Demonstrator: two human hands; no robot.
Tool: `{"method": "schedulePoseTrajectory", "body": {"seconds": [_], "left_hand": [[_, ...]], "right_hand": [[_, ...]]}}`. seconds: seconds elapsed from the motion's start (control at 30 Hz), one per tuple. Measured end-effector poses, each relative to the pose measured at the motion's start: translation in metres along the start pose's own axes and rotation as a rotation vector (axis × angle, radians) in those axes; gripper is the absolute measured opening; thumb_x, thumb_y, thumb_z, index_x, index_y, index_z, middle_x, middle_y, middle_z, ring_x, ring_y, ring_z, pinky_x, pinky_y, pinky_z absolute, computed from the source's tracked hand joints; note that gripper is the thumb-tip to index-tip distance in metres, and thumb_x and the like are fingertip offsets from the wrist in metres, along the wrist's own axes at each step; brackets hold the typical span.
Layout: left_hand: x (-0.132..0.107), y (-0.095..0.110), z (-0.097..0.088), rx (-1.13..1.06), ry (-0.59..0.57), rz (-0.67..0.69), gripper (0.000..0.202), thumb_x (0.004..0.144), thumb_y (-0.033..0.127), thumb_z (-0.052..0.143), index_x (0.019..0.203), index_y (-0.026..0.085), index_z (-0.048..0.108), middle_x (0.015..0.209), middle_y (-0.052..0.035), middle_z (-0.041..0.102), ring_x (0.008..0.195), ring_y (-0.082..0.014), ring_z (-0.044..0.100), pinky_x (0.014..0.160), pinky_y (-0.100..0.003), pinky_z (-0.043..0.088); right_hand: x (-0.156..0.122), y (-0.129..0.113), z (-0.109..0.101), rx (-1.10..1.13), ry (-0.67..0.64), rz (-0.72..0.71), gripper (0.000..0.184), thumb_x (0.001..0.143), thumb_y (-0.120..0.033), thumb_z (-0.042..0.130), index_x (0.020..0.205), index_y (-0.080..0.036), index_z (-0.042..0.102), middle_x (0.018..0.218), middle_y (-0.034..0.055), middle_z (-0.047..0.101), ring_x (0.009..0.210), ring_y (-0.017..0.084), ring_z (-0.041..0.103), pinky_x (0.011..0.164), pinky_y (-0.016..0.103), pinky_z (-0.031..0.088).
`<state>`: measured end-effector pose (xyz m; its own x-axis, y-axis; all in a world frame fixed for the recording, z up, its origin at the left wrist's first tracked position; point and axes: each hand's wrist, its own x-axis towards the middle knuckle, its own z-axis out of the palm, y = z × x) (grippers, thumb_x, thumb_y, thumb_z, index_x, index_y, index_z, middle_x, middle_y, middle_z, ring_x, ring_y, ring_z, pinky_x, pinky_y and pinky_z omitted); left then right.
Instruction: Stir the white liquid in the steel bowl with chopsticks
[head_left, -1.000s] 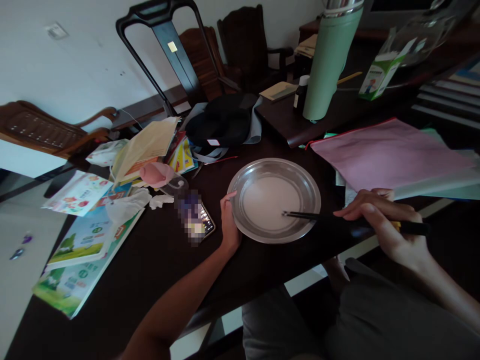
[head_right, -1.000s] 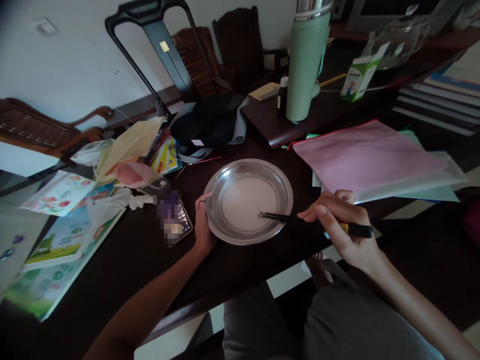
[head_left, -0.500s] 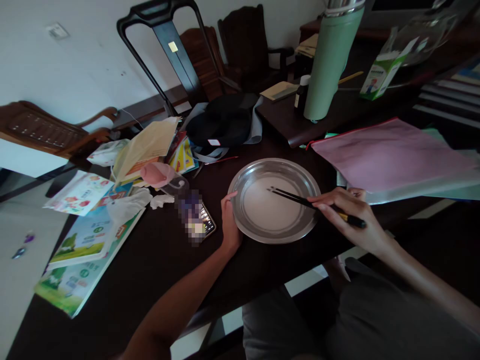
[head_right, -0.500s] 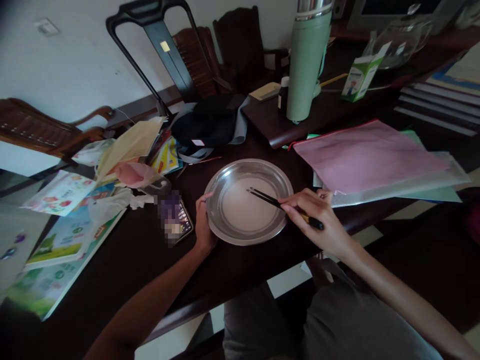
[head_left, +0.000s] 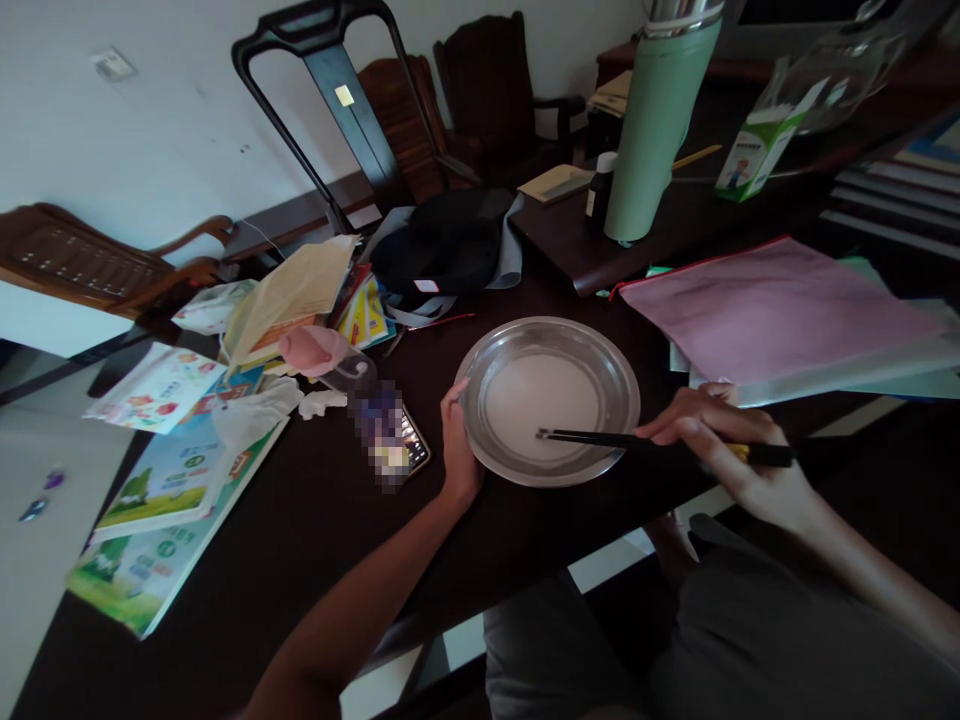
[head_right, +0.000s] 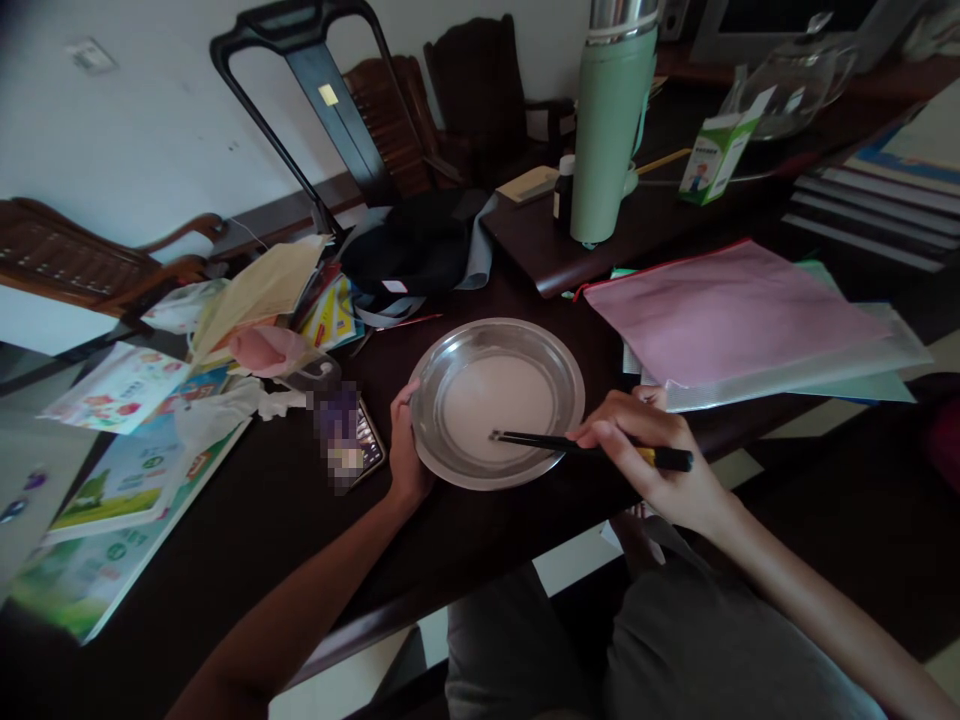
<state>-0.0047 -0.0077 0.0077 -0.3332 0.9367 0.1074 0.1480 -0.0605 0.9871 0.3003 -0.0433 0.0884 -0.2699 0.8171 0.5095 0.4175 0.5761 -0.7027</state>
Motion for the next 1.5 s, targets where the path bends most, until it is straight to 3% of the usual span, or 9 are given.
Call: {"method": "schedulePoseTrajectory", "body": {"seconds": [0.1, 0.23, 0.33, 0.47, 0.63, 0.8, 0.97, 1.13, 1.5], "left_hand": [[-0.002, 0.004, 0.001, -0.041, -0.010, -0.031, 0.050, 0.102, 0.061, 0.047, 0.136, 0.027, 0.063, 0.155, -0.0089, 0.057, 0.148, -0.0246, 0.049, 0.129, -0.042, 0.033], [-0.003, 0.010, 0.003, -0.077, -0.008, -0.057, 0.059, 0.101, 0.066, 0.046, 0.142, 0.027, 0.060, 0.162, -0.0083, 0.052, 0.155, -0.0243, 0.042, 0.130, -0.040, 0.031], [-0.003, 0.011, 0.004, -0.088, -0.010, -0.057, 0.063, 0.100, 0.069, 0.045, 0.146, 0.027, 0.058, 0.164, -0.0086, 0.050, 0.155, -0.0249, 0.043, 0.129, -0.040, 0.034], [-0.002, 0.009, 0.004, -0.095, 0.006, -0.053, 0.065, 0.098, 0.071, 0.048, 0.144, 0.027, 0.059, 0.160, -0.0093, 0.054, 0.152, -0.0267, 0.047, 0.127, -0.042, 0.037], [-0.002, 0.007, 0.003, -0.096, -0.006, -0.054, 0.061, 0.100, 0.069, 0.046, 0.140, 0.026, 0.061, 0.155, -0.0101, 0.058, 0.148, -0.0268, 0.051, 0.125, -0.042, 0.040], [-0.001, 0.007, 0.003, -0.084, 0.012, -0.072, 0.054, 0.101, 0.064, 0.047, 0.138, 0.027, 0.062, 0.156, -0.0087, 0.057, 0.149, -0.0261, 0.050, 0.128, -0.043, 0.035], [-0.001, 0.003, 0.002, -0.098, 0.004, -0.087, 0.054, 0.101, 0.063, 0.047, 0.139, 0.027, 0.061, 0.157, -0.0083, 0.056, 0.150, -0.0253, 0.049, 0.129, -0.042, 0.034], [-0.001, 0.000, 0.001, -0.050, -0.006, -0.048, 0.053, 0.101, 0.063, 0.048, 0.139, 0.028, 0.061, 0.157, -0.0082, 0.055, 0.149, -0.0245, 0.050, 0.128, -0.041, 0.034], [-0.001, 0.008, 0.005, -0.076, 0.026, -0.075, 0.053, 0.100, 0.061, 0.048, 0.136, 0.024, 0.062, 0.152, -0.0109, 0.059, 0.148, -0.0264, 0.051, 0.128, -0.043, 0.035]], "right_hand": [[0.005, 0.002, 0.010, -0.024, -0.095, -0.006, 0.021, 0.107, -0.032, 0.055, 0.095, -0.030, 0.072, 0.096, -0.0015, 0.083, 0.078, 0.019, 0.076, 0.078, 0.044, 0.041], [0.007, 0.010, 0.020, -0.088, -0.117, 0.012, 0.018, 0.106, -0.037, 0.056, 0.099, -0.031, 0.072, 0.108, 0.0007, 0.084, 0.089, 0.022, 0.077, 0.081, 0.046, 0.044], [0.006, 0.016, 0.021, -0.163, -0.077, 0.022, 0.016, 0.106, -0.037, 0.058, 0.100, -0.031, 0.072, 0.111, 0.0013, 0.083, 0.092, 0.024, 0.077, 0.083, 0.047, 0.042], [0.003, 0.016, 0.010, -0.224, 0.061, 0.034, 0.020, 0.105, -0.034, 0.057, 0.093, -0.029, 0.072, 0.101, 0.0020, 0.083, 0.082, 0.023, 0.075, 0.080, 0.046, 0.037], [-0.004, 0.007, -0.005, -0.127, 0.169, 0.039, 0.031, 0.107, -0.028, 0.051, 0.084, -0.029, 0.071, 0.086, 0.0004, 0.081, 0.073, 0.023, 0.072, 0.081, 0.048, 0.037], [-0.005, 0.001, -0.005, -0.008, 0.085, 0.011, 0.031, 0.107, -0.026, 0.049, 0.085, -0.031, 0.071, 0.087, -0.0016, 0.081, 0.071, 0.023, 0.071, 0.080, 0.048, 0.039], [0.005, 0.004, 0.012, -0.066, -0.037, -0.031, 0.020, 0.105, -0.033, 0.057, 0.093, -0.030, 0.072, 0.094, -0.0005, 0.083, 0.078, 0.021, 0.075, 0.079, 0.044, 0.042], [0.009, 0.012, 0.023, -0.159, -0.050, 0.004, 0.018, 0.104, -0.037, 0.059, 0.094, -0.030, 0.072, 0.104, 0.0014, 0.083, 0.088, 0.024, 0.076, 0.082, 0.046, 0.043], [-0.002, 0.006, -0.004, -0.137, 0.151, 0.018, 0.030, 0.107, -0.026, 0.050, 0.085, -0.029, 0.071, 0.085, 0.0008, 0.080, 0.071, 0.023, 0.070, 0.079, 0.047, 0.036]]}}
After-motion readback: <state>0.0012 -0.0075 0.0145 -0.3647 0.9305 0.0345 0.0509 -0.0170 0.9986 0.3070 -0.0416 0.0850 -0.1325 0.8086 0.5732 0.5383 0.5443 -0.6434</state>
